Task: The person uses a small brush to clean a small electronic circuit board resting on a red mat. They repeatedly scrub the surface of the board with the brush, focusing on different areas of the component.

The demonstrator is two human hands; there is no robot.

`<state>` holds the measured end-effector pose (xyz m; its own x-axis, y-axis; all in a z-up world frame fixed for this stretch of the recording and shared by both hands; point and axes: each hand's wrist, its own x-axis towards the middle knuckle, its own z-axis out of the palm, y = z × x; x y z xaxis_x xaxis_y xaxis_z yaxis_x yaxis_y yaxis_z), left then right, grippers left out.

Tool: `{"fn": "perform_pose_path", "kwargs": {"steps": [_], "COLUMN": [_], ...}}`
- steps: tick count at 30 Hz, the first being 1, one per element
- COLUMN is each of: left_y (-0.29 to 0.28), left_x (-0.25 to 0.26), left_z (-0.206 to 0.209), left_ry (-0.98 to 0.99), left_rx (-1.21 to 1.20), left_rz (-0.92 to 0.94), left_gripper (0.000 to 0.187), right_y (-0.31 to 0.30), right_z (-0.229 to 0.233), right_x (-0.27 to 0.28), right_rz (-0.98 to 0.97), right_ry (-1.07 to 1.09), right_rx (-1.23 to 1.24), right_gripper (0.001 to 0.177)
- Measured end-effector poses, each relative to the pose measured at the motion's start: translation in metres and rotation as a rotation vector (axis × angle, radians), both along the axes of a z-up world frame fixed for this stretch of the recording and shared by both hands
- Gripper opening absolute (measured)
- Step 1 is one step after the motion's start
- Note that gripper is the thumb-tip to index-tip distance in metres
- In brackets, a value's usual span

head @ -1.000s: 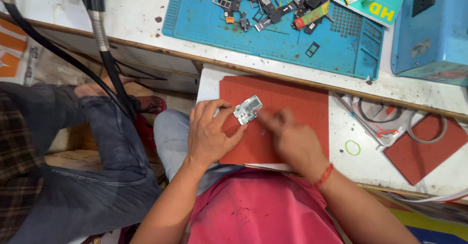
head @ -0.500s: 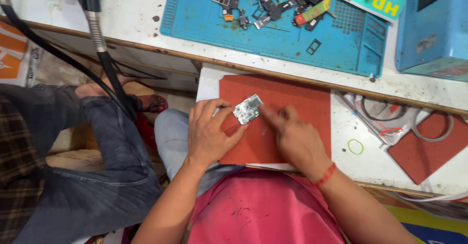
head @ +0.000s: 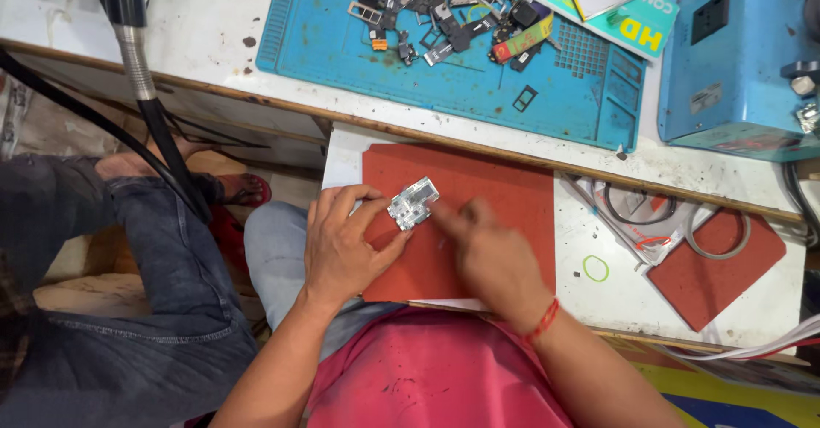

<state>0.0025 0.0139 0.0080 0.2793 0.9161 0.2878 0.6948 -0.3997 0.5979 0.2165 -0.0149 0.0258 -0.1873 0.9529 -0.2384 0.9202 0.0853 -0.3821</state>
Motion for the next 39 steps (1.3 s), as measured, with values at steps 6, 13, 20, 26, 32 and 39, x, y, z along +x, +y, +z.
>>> {"fn": "perform_pose_path", "kwargs": {"steps": [6, 13, 20, 26, 32, 39], "left_y": [0.000, 0.001, -0.001, -0.001, -0.003, -0.005], "left_x": [0.001, 0.000, -0.001, -0.002, -0.004, -0.005], "left_z": [0.001, 0.001, 0.000, 0.000, -0.002, -0.005], "left_ry": [0.014, 0.007, 0.006, -0.004, -0.032, -0.021], "left_rx": [-0.006, -0.005, -0.020, -0.015, -0.015, -0.032], "left_rz": [0.009, 0.008, 0.008, 0.010, 0.016, 0.028], "left_gripper": [0.040, 0.057, 0.057, 0.057, 0.059, 0.060], "right_y": [0.005, 0.006, 0.013, 0.010, 0.007, 0.011], "right_z": [0.002, 0.006, 0.004, 0.006, 0.005, -0.001], "right_x": [0.002, -0.002, 0.005, -0.002, -0.005, -0.003], "right_rz": [0.041, -0.015, -0.030, -0.039, 0.023, 0.015], "right_ry": [0.159, 0.095, 0.105, 0.090, 0.061, -0.035], "right_rx": [-0.024, -0.104, -0.042, -0.097, -0.059, 0.101], "right_gripper": [0.064, 0.061, 0.059, 0.062, 0.061, 0.051]}}
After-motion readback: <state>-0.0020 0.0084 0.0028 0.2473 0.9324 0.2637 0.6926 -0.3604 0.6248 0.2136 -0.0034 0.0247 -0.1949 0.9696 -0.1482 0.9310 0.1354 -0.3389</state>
